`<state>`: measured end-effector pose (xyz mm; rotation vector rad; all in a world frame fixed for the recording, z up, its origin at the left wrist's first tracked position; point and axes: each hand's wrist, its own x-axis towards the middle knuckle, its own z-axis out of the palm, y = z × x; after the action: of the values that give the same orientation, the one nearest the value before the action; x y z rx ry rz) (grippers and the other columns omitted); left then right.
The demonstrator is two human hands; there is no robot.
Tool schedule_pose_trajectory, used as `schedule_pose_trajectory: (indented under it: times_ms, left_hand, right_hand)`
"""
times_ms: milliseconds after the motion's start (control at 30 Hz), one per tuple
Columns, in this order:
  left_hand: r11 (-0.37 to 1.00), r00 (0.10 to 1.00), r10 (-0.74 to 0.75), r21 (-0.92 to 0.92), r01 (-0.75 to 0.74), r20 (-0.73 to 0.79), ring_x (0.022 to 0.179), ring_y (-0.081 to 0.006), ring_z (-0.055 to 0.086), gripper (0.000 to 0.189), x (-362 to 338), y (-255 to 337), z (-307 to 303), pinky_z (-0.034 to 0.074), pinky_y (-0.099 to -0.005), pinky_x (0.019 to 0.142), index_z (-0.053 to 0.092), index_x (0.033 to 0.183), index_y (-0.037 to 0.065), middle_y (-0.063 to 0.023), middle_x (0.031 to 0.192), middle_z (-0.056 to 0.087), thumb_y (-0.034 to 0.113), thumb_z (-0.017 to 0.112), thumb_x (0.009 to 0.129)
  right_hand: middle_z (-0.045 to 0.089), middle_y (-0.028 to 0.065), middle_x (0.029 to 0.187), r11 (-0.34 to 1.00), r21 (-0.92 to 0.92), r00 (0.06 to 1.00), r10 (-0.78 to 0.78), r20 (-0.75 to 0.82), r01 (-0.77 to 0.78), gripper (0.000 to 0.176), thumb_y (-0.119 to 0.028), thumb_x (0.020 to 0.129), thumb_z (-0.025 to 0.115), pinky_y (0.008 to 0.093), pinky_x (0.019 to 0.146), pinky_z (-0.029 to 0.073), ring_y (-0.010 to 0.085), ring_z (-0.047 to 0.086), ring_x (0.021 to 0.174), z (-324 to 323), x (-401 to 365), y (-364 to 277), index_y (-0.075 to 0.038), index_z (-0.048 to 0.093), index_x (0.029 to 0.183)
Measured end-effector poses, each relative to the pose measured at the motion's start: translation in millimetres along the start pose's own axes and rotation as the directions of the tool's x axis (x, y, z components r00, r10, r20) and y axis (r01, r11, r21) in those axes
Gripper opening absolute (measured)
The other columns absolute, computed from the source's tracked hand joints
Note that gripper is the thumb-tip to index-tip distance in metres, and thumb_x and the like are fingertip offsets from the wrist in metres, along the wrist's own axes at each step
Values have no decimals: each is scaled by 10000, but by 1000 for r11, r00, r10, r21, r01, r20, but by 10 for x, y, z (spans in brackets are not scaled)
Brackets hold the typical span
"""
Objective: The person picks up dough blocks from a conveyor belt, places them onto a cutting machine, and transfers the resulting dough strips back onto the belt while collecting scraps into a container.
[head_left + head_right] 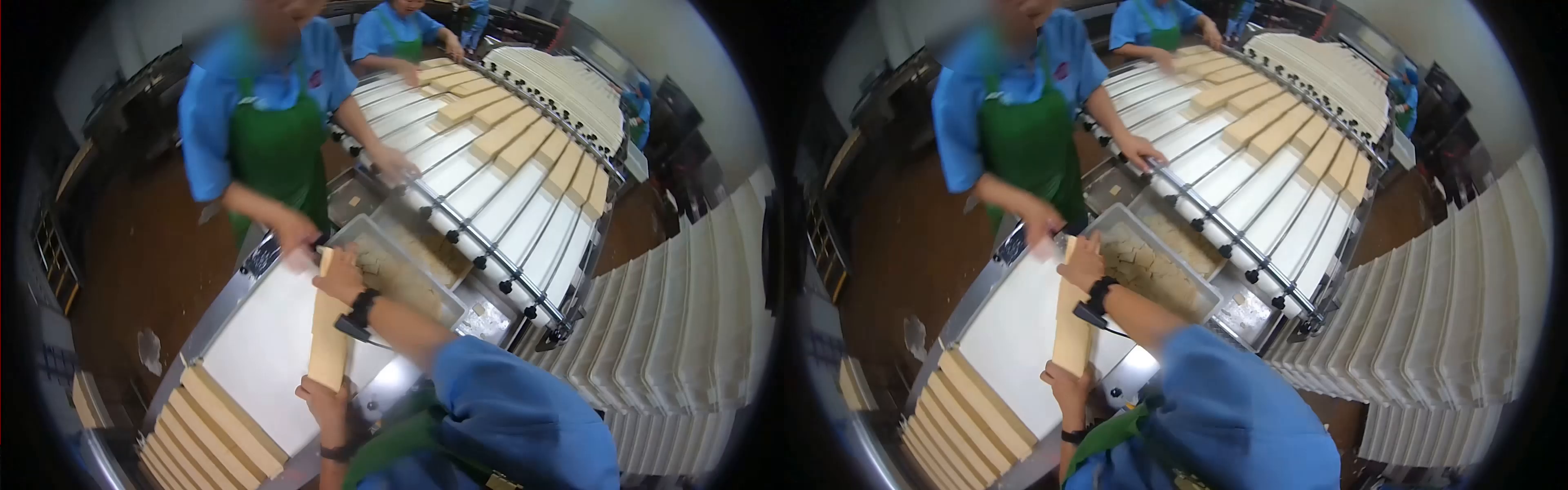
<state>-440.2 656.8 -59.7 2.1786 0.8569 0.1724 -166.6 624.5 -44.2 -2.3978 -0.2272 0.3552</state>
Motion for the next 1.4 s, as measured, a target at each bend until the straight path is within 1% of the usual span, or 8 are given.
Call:
schedule_pose_trajectory:
  times_ms: [133, 267, 533, 767, 900, 1133, 1300, 1400]
  left_hand:
    - [978, 971, 204, -24, -208, -126, 1160, -435, 386, 804, 203, 515, 404, 439, -451, 944, 355, 1327, -8, -279, 1228, 353, 164, 783, 668]
    - [903, 907, 420, -83, -421, -31, 1163, -407, 406, 817, 366, 1764, 677, 409, -431, 994, 397, 1374, 42, -231, 1252, 348, 101, 781, 655]
    - [777, 735, 630, -204, -596, 251, 1161, -362, 488, 798, 593, 3228, 1793, 432, -395, 984, 442, 1371, 74, -193, 1294, 386, 89, 823, 670]
    - [803, 619, 596, -380, -460, 511, 1174, -362, 499, 672, 990, 3984, 2891, 465, -365, 963, 463, 1351, 67, -207, 1334, 372, -17, 745, 748]
    - [552, 430, 831, -419, -721, 354, 1070, -271, 561, 603, 1347, 4322, 3778, 509, -336, 886, 473, 1318, 45, -191, 1346, 400, -48, 707, 770]
    - [820, 614, 571, -346, -455, 546, 1060, -320, 559, 618, 1170, 4795, 3839, 494, -365, 896, 480, 1281, 31, -213, 1361, 422, 33, 757, 729]
    - [594, 606, 790, -355, -722, 93, 1112, -356, 551, 572, 1214, 4380, 3893, 462, -360, 947, 454, 1308, -3, -245, 1337, 464, 45, 676, 783]
    - [717, 750, 652, -410, -563, 111, 1174, -373, 524, 600, 1166, 4181, 3548, 423, -368, 1002, 442, 1339, 23, -231, 1289, 504, 39, 640, 772]
  right_hand:
    - [231, 349, 1402, 972, 203, 922, -29, -387, 115, 881, -356, 748, 708, 536, 957, 450, 527, 478, 1166, -976, 102, 946, -25, 224, 1406]
    - [361, 314, 1282, 974, 224, 860, 129, -494, -18, 813, -406, 796, 683, 529, 907, 477, 510, 543, 1074, -2389, 132, 1603, 1, 260, 1358]
    - [480, 291, 1307, 874, 27, 820, 466, -331, -486, 775, -576, 833, 544, 510, 956, 442, 458, 536, 1128, -3923, 912, 3134, 12, 434, 1327]
    - [345, 262, 1459, 880, -200, 777, 251, -577, -432, 715, -510, 865, 553, 536, 1054, 288, 424, 396, 1276, -4233, 1265, 3894, -41, 435, 1391]
    - [288, 241, 1502, 917, -250, 869, 168, -466, -312, 681, -466, 880, 556, 590, 1063, 230, 418, 323, 1332, -4124, 1150, 3798, -37, 432, 1393]
    - [289, 233, 1505, 954, -285, 936, -13, -351, -94, 681, -449, 894, 535, 640, 1066, 177, 410, 251, 1384, -4065, 863, 3637, -47, 385, 1423]
    - [229, 203, 1550, 955, -287, 984, 20, -177, -71, 772, -443, 886, 569, 679, 1076, 137, 421, 164, 1436, -3940, 694, 3698, -50, 273, 1481]
    - [182, 187, 1575, 825, -558, 971, -52, -235, -91, 824, -343, 848, 657, 678, 1094, 136, 414, 142, 1447, -3819, 713, 3806, -54, 242, 1498]
